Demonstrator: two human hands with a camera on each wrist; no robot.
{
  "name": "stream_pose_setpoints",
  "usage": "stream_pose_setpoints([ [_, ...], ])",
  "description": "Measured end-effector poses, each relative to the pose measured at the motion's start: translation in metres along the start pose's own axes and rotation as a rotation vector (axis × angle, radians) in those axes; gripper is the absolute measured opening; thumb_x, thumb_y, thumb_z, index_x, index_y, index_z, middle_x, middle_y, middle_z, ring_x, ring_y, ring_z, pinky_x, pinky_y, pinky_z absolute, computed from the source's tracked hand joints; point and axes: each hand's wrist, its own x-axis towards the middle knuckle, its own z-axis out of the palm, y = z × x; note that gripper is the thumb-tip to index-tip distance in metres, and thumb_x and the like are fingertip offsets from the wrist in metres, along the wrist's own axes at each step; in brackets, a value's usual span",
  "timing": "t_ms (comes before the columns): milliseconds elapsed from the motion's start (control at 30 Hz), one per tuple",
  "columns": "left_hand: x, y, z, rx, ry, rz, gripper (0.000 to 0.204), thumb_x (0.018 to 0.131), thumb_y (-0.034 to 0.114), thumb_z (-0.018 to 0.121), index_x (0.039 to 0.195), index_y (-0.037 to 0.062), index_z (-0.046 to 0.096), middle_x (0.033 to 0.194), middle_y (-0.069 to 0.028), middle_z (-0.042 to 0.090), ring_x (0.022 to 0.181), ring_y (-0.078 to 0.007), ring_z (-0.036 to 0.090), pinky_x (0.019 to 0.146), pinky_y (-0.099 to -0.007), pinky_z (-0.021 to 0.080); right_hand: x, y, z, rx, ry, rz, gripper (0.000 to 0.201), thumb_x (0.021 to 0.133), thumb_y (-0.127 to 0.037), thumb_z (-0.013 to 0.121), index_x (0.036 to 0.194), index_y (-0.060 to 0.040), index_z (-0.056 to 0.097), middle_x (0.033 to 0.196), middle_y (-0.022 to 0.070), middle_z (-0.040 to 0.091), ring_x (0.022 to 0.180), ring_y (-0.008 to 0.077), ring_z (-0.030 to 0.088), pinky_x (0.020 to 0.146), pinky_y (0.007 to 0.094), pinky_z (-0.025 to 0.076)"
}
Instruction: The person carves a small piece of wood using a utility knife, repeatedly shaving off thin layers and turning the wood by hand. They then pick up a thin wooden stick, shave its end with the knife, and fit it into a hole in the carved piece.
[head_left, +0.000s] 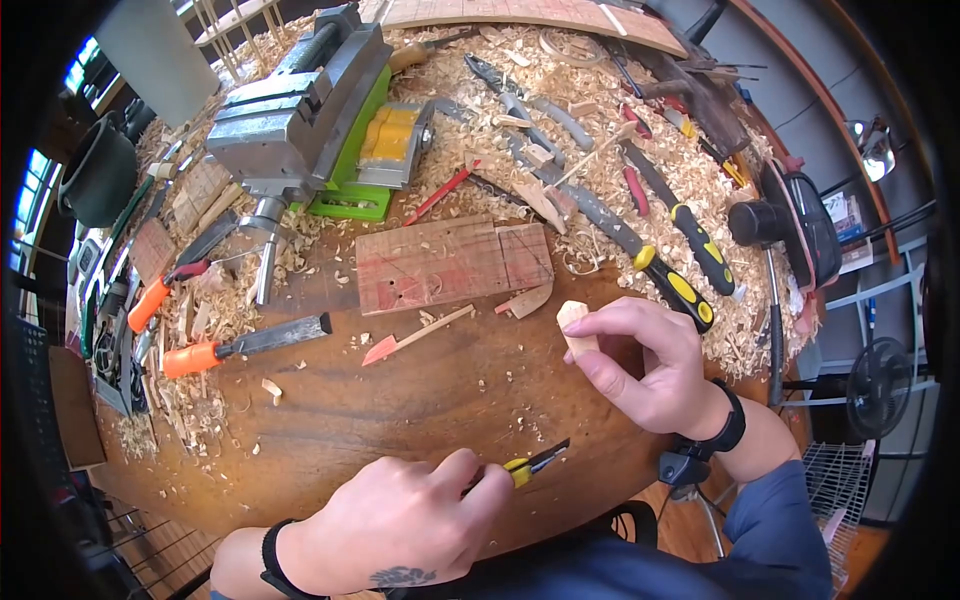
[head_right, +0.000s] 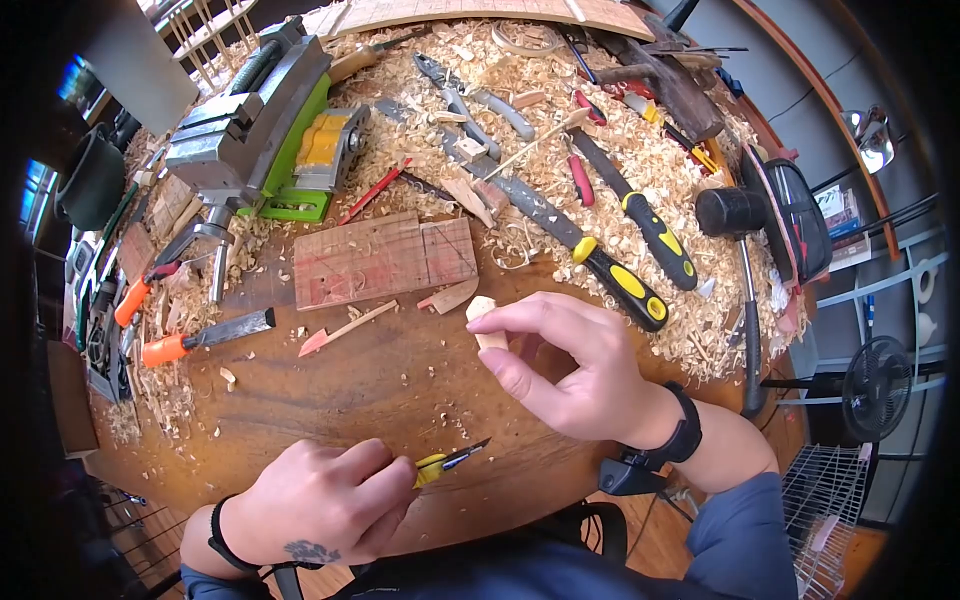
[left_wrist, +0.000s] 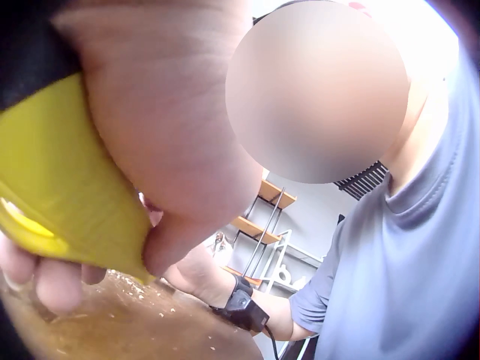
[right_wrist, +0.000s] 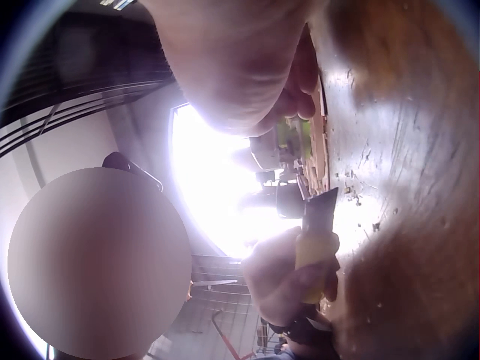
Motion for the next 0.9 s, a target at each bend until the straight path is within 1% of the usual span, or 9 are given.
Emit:
stream_pose_setpoints([
  [133, -0.003, -0.004, -0.006, -0.003, -0.077, -0.086, 0.014, 0.089, 0.01, 0.076, 0.092, 0.0051, 0.064, 0.076, -0.0082, 0.056, 0.051, -0.0276, 0.06, 0.045, -0.0392, 0.05, 0.002, -0.002, -0.001, -0.048, -0.017, -0.045, 0.03, 0.09, -0.009, 0.089, 0.118, -0.0046, 0.078, 0.098, 0.0076, 0.079, 0.075, 0.0137, 0.072, 0.065, 0.0274, 0.057],
  [233, -0.002, -0.003, -0.013, 0.207, 0.168, -0.313, 0.015, 0.086, 0.005, 0.078, 0.089, 0.005, 0.063, 0.075, -0.0082, 0.056, 0.054, -0.0277, 0.062, 0.047, -0.0399, 0.05, 0.002, -0.002, -0.001, -0.071, -0.01, -0.075, 0.033, 0.086, -0.011, 0.092, 0.116, -0.0062, 0.078, 0.097, 0.0074, 0.079, 0.075, 0.0139, 0.071, 0.066, 0.0272, 0.057],
  [400, -0.005, -0.004, -0.019, 0.013, -0.109, -0.11, 0.012, 0.085, 0.007, 0.078, 0.092, 0.0044, 0.068, 0.074, -0.0083, 0.056, 0.055, -0.0281, 0.063, 0.048, -0.0406, 0.051, -0.004, 0.001, 0.002, 0.018, 0.02, 0.005, 0.03, 0.087, -0.007, 0.089, 0.114, -0.005, 0.077, 0.103, 0.0076, 0.08, 0.074, 0.0125, 0.071, 0.066, 0.0265, 0.057],
  [467, -0.006, -0.006, -0.018, -0.017, -0.087, -0.159, 0.012, 0.087, 0.008, 0.077, 0.093, 0.0041, 0.067, 0.075, -0.009, 0.057, 0.054, -0.0284, 0.063, 0.048, -0.0401, 0.051, -0.009, 0.008, 0.005, 0.063, 0.026, 0.021, 0.03, 0.087, -0.006, 0.088, 0.114, -0.0044, 0.076, 0.104, 0.0076, 0.08, 0.074, 0.0121, 0.072, 0.066, 0.0264, 0.057],
  [600, -0.003, -0.012, -0.014, 0.207, 0.226, -0.259, 0.014, 0.09, 0.012, 0.071, 0.088, 0.0054, 0.058, 0.074, -0.0067, 0.053, 0.048, -0.0235, 0.058, 0.043, -0.0389, 0.05, -0.006, 0.007, 0.003, 0.087, -0.034, 0.037, 0.03, 0.088, -0.005, 0.086, 0.116, -0.0032, 0.075, 0.104, 0.0081, 0.079, 0.074, 0.0114, 0.074, 0.066, 0.0261, 0.056],
  [733, -0.004, -0.003, -0.013, 0.112, 0.019, -0.212, 0.012, 0.09, 0.007, 0.077, 0.095, 0.0034, 0.066, 0.076, -0.0112, 0.06, 0.054, -0.0295, 0.062, 0.047, -0.041, 0.048, -0.002, -0.002, 0.002, 0.031, -0.058, -0.012, 0.029, 0.09, -0.003, 0.086, 0.117, -0.0036, 0.075, 0.103, 0.0083, 0.079, 0.072, 0.0115, 0.074, 0.066, 0.0264, 0.056],
  [767, -0.004, -0.01, -0.009, 0.151, 0.103, -0.168, 0.011, 0.091, 0.007, 0.069, 0.091, 0.0039, 0.059, 0.073, -0.0061, 0.051, 0.047, -0.0227, 0.056, 0.042, -0.0376, 0.047, -0.002, -0.005, 0.001, 0.057, -0.095, 0.057, 0.026, 0.091, -0.003, 0.086, 0.115, -0.004, 0.076, 0.102, 0.008, 0.078, 0.074, 0.0121, 0.074, 0.066, 0.0263, 0.056],
  [833, -0.002, -0.015, -0.011, 0.23, 0.169, -0.217, 0.01, 0.091, 0.007, 0.069, 0.093, 0.0034, 0.06, 0.074, -0.0063, 0.051, 0.048, -0.0226, 0.057, 0.042, -0.0376, 0.047, -0.002, -0.004, 0.002, 0.083, -0.131, 0.126, 0.023, 0.091, -0.002, 0.086, 0.113, -0.0045, 0.076, 0.101, 0.0077, 0.077, 0.077, 0.0128, 0.074, 0.067, 0.0262, 0.056],
  [900, -0.001, -0.016, -0.011, 0.311, 0.288, -0.278, 0.017, 0.091, 0.005, 0.07, 0.106, -0.0001, 0.065, 0.079, -0.0071, 0.057, 0.056, -0.0232, 0.062, 0.048, -0.0377, 0.05, 0.001, 0.004, 0.004, 0.114, -0.166, -0.037, 0.019, 0.091, -0.003, 0.087, 0.108, -0.0054, 0.079, 0.099, 0.0061, 0.075, 0.085, 0.0143, 0.073, 0.071, 0.0278, 0.057],
])
